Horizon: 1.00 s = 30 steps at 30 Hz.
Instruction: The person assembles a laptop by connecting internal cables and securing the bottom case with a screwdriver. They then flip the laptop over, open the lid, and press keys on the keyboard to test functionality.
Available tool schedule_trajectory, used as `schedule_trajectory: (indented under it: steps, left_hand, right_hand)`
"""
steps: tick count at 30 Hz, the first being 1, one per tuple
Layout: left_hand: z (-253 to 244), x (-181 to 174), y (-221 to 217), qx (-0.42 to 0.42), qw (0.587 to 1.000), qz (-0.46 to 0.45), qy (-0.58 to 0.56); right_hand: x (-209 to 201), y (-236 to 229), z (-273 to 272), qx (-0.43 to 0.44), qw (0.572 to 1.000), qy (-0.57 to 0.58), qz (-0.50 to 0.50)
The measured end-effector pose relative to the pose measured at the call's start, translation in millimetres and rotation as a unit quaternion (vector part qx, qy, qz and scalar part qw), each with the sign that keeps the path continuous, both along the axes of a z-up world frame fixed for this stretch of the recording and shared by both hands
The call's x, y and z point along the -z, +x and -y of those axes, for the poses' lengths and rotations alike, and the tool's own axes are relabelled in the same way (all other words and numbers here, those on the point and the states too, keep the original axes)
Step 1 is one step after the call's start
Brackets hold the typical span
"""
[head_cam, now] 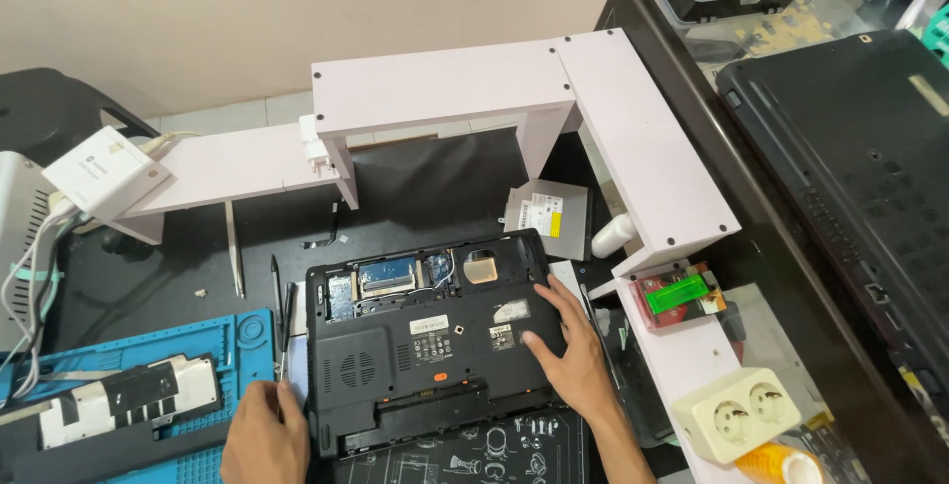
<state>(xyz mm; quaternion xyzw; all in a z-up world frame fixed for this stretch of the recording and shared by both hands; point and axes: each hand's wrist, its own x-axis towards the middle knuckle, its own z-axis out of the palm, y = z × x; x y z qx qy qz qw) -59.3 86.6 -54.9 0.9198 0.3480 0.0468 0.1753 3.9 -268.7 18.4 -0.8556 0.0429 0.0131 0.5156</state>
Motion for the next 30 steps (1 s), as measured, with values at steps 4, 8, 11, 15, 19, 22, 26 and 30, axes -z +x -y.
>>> schedule_trajectory:
  steps: [4,8,11,15,19,22,26,30]
  left_hand:
    - [-14.5,17.8,-3.3,0.041,0.999,-0.024,-0.009]
    - [-8.4,0.8,-0.5,0.041,0.998,-0.046,0.002]
    - [-9.4,2.5,3.5,0.041,0.998,-0.047,0.003]
    - [-8.6,0.6,1.0,0.037,0.997,-0.062,0.003]
    - [-12.2,6.6,3.8,0.041,0.997,-0.059,0.001]
    - [-13.6,6.6,3.8,0.05,0.996,-0.067,0.005]
    - [-2.9,-14.4,4.3,0.024,0.997,-0.06,-0.028]
    - [8.1,-6.4,-2.4,0.013,0.997,0.045,-0.056]
  right_hand:
    - [46.7,-2.5,25.9,0.069,0.995,0.066,-0.036]
    - [60.5,-0.4,40.2,0.098,0.98,0.143,-0.097]
    - [57.9,1.9,41.6,0.108,0.979,0.128,-0.117]
    - [61.8,2.4,45.8,0.108,0.97,0.161,-0.147]
    - [51.3,7.9,45.8,0.104,0.97,0.132,-0.173]
    - [50.2,8.3,46.1,0.098,0.971,0.123,-0.182]
    - [55.7,6.9,47.1,0.09,0.973,0.124,-0.174]
    - [53.2,8.3,47.5,0.096,0.968,0.134,-0.189]
